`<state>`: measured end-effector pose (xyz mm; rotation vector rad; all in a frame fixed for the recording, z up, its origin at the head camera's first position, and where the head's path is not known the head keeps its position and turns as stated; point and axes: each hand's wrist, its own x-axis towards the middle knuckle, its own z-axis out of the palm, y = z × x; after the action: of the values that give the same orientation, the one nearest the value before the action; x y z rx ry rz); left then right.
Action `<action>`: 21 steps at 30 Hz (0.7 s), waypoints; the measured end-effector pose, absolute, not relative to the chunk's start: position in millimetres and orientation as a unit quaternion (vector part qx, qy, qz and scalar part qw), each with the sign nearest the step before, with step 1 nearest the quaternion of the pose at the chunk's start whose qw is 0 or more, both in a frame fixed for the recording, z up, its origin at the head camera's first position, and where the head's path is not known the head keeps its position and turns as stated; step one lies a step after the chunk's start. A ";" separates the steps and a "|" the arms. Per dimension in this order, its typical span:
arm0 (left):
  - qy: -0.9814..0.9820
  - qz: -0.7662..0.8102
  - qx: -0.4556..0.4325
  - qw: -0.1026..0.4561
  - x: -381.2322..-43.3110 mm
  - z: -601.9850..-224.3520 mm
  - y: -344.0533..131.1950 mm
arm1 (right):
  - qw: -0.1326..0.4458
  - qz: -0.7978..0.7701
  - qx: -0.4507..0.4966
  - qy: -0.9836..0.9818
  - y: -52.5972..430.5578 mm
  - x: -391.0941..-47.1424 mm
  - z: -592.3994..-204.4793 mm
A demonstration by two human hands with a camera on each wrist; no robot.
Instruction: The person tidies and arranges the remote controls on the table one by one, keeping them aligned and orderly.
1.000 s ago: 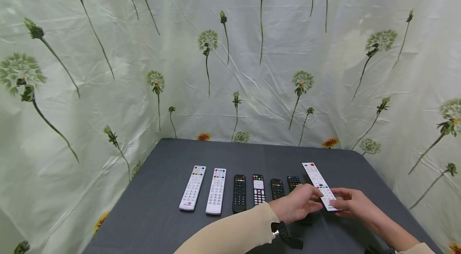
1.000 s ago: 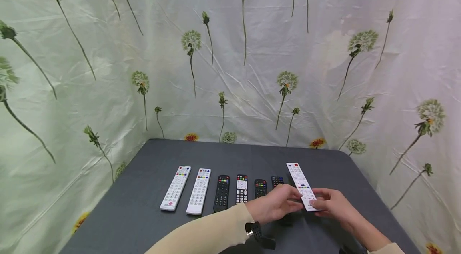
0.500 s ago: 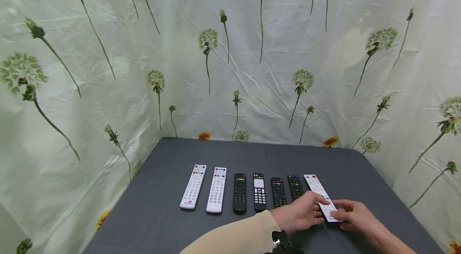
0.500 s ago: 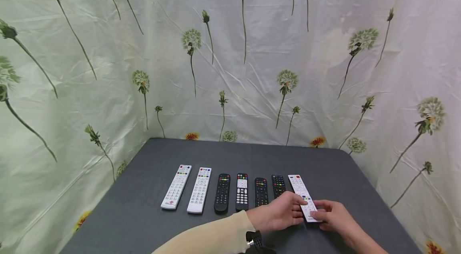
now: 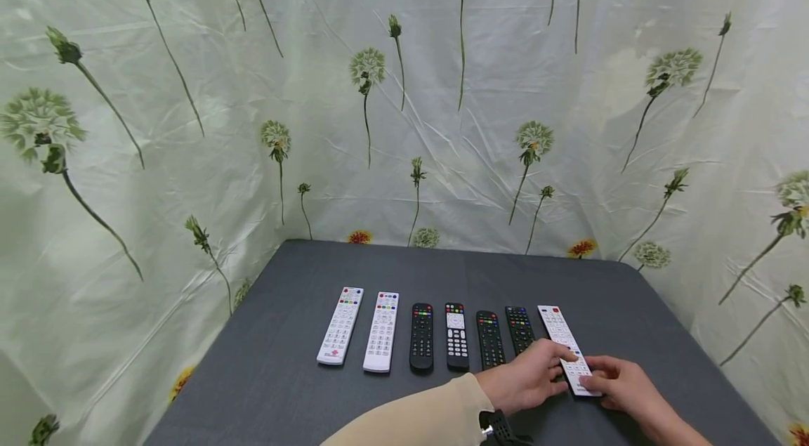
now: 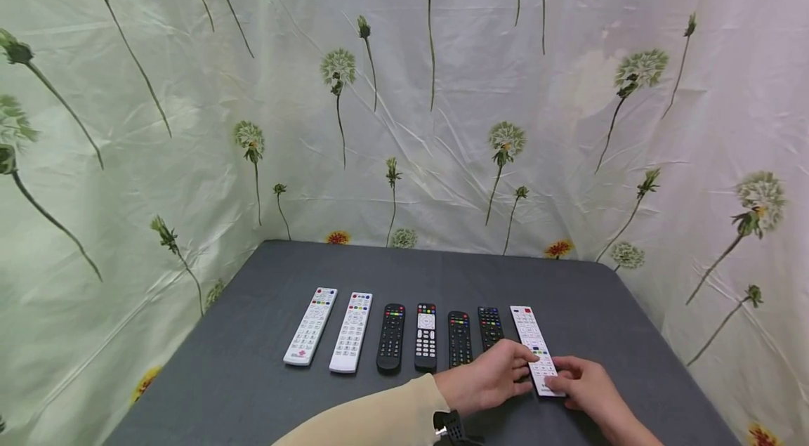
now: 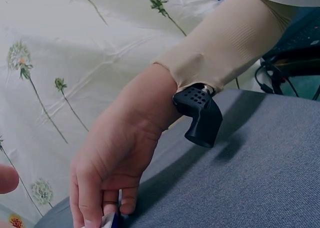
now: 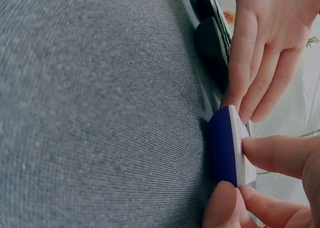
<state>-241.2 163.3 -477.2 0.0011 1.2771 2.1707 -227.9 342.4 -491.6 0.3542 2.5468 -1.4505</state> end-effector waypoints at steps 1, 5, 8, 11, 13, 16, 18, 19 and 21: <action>0.482 0.821 0.000 0.304 -241.0 -478.0 163.5 | 0.091 -0.488 0.121 0.860 342.0 -227.5 -492.2; 0.482 0.824 -0.006 0.297 -239.3 -480.1 164.4 | 0.095 -0.482 0.115 0.863 342.5 -224.9 -494.1; 0.482 0.825 -0.010 0.294 -238.2 -479.6 164.4 | 0.096 -0.480 0.118 0.864 343.0 -224.2 -494.4; 0.484 0.826 -0.006 0.289 -236.9 -478.5 163.7 | 0.091 -0.480 0.124 0.864 342.0 -225.2 -493.7; 0.486 0.827 0.000 0.283 -236.4 -479.0 163.4 | 0.088 -0.480 0.121 0.864 341.7 -225.3 -493.4; 0.491 0.826 0.011 0.277 -236.8 -481.3 163.4 | 0.082 -0.478 0.124 0.865 340.8 -225.2 -493.0; 0.495 0.823 0.014 0.277 -237.9 -483.1 163.9 | 0.082 -0.476 0.120 0.867 341.6 -225.0 -493.3; 0.497 0.822 0.014 0.279 -238.4 -483.5 164.1 | 0.082 -0.476 0.120 0.868 341.9 -225.1 -493.4; 0.503 0.818 0.014 0.280 -238.8 -484.0 164.8 | 0.082 -0.475 0.122 0.867 342.3 -225.3 -493.0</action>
<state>-238.8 164.8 -484.0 0.0389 1.3489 2.1924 -225.3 342.3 -493.0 0.3657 2.5921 -1.4206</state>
